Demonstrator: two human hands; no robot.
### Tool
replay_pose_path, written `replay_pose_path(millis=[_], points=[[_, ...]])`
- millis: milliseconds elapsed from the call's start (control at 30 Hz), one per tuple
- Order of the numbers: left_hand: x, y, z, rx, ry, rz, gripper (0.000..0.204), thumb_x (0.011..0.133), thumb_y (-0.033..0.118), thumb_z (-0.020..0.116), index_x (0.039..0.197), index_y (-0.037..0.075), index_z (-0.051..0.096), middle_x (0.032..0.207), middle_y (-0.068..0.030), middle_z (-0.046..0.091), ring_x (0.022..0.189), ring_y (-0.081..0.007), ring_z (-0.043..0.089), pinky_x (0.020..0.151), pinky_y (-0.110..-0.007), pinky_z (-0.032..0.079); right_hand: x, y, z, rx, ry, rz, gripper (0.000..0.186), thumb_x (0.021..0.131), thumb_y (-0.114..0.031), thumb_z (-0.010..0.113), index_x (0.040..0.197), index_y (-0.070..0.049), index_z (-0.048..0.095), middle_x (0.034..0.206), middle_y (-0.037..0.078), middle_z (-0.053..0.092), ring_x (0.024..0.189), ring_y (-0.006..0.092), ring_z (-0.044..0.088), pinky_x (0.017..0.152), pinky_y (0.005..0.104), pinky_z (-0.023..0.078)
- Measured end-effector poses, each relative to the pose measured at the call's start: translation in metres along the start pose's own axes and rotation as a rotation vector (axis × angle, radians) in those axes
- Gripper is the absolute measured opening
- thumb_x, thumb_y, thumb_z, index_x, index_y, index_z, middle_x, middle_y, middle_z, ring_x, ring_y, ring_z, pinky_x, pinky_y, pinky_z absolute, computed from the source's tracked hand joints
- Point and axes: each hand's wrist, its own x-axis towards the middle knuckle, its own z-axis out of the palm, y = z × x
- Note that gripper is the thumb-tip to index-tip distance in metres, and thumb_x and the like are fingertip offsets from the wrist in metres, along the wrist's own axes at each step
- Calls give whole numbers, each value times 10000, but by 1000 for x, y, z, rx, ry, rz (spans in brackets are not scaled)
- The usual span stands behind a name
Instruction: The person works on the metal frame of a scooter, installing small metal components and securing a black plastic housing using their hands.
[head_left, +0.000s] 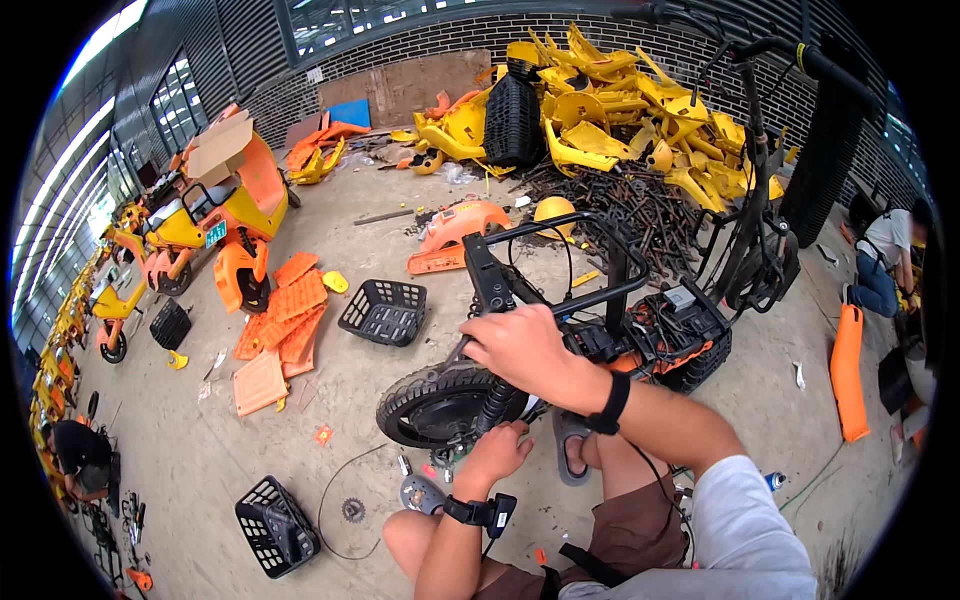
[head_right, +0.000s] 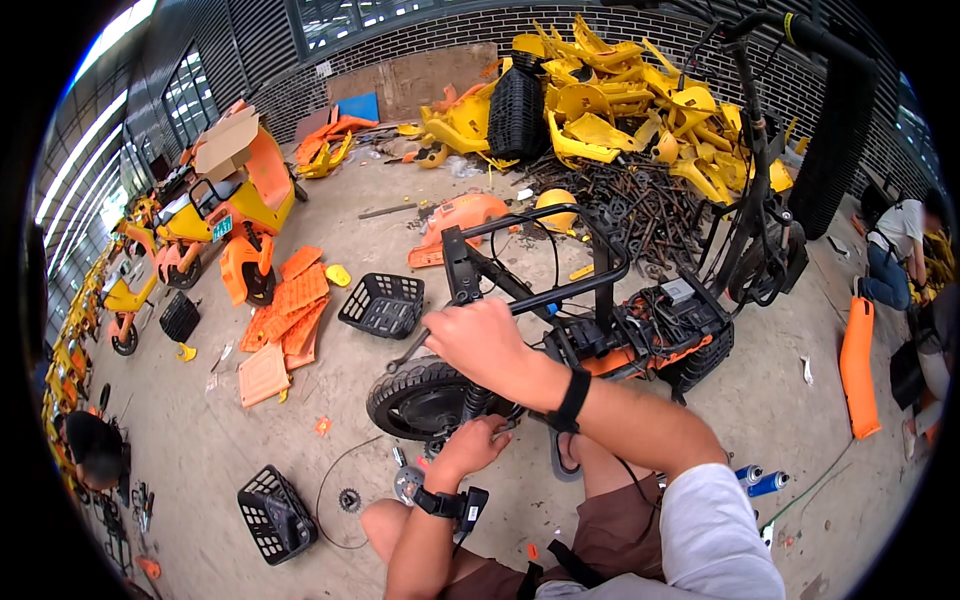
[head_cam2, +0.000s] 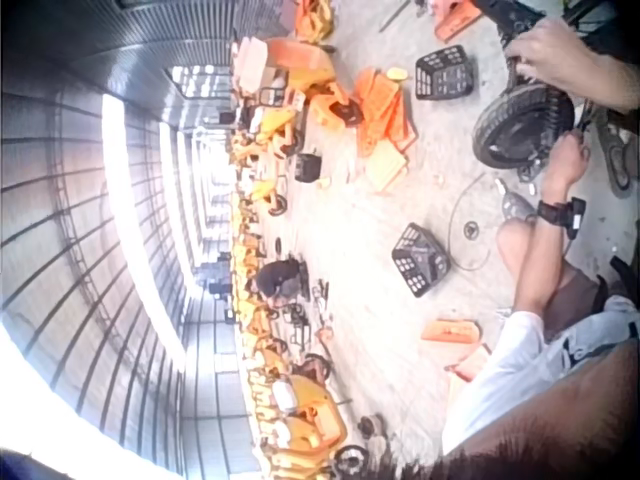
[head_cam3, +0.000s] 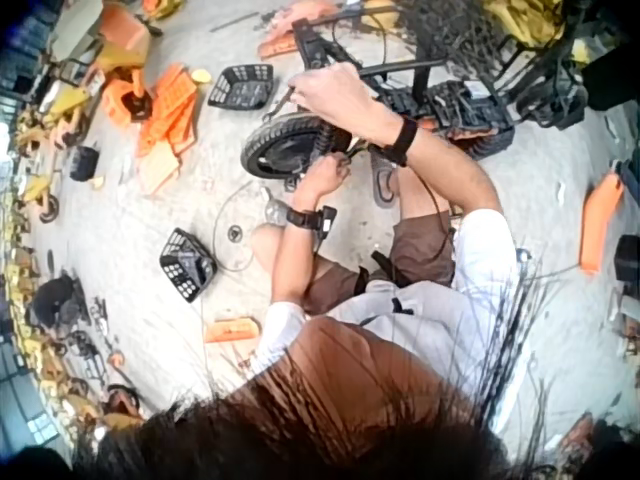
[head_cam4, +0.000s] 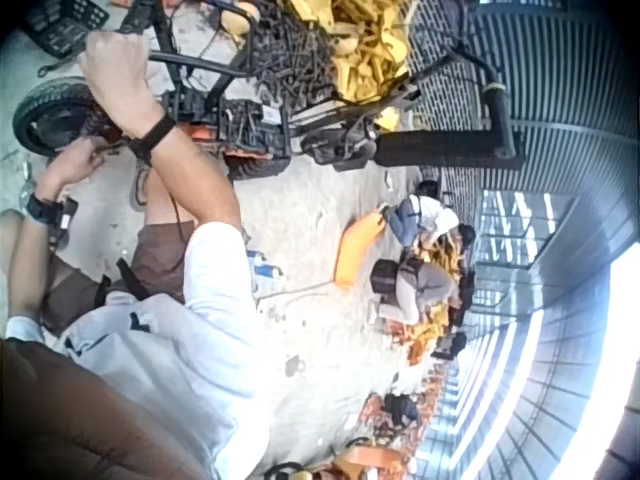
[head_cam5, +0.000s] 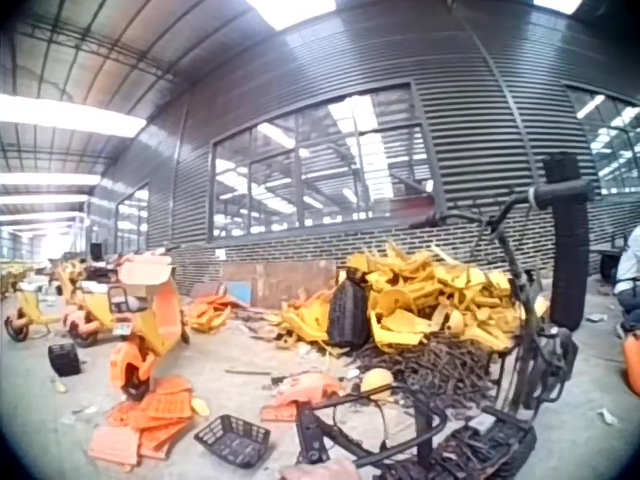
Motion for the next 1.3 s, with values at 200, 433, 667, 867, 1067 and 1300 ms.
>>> replay_pose_path(millis=[200,433,667,867,1067,1300], points=[[3,5,-1,2,-19,-22,370,911,313,634,1123,10,658,1065,-226,681,1001,-396,645,871,-443,512,64,8,-1,-187,-445,-135,340,659,-360,840,700,-54,698,630,109,655,644,299,679,567,400,502],[0,-3,-2,-11,1,-9,409,913,356,643,1129,9,653,1048,-226,683,976,-400,650,848,-439,518,111,55,14,58,-729,200,550,612,-498,858,801,3,737,670,156,667,703,312,677,664,432,518],[-13,-9,-8,-12,14,-28,404,913,349,646,1123,4,649,1044,-230,682,972,-392,658,839,-443,522,97,98,-1,380,-664,618,581,647,-568,855,620,-30,636,595,35,605,550,133,561,534,273,442],[-11,-7,-7,3,-9,-8,400,910,336,647,1142,9,635,1048,-239,675,984,-417,641,855,-457,514,42,123,-9,646,-322,927,489,815,-504,762,770,-34,636,614,27,577,463,108,474,434,239,341],[-5,1,-3,33,-9,26,387,907,327,646,1132,13,636,1062,-241,667,1005,-420,629,875,-463,504,24,98,-50,1210,-98,1114,425,975,-421,604,956,1,644,669,36,605,430,81,449,392,219,305],[2,2,3,12,-18,55,373,902,317,650,1128,20,647,1041,-230,674,1001,-417,629,877,-461,503,28,87,-36,1241,-202,1085,451,982,-416,592,981,31,647,622,37,612,476,110,576,414,231,425]])
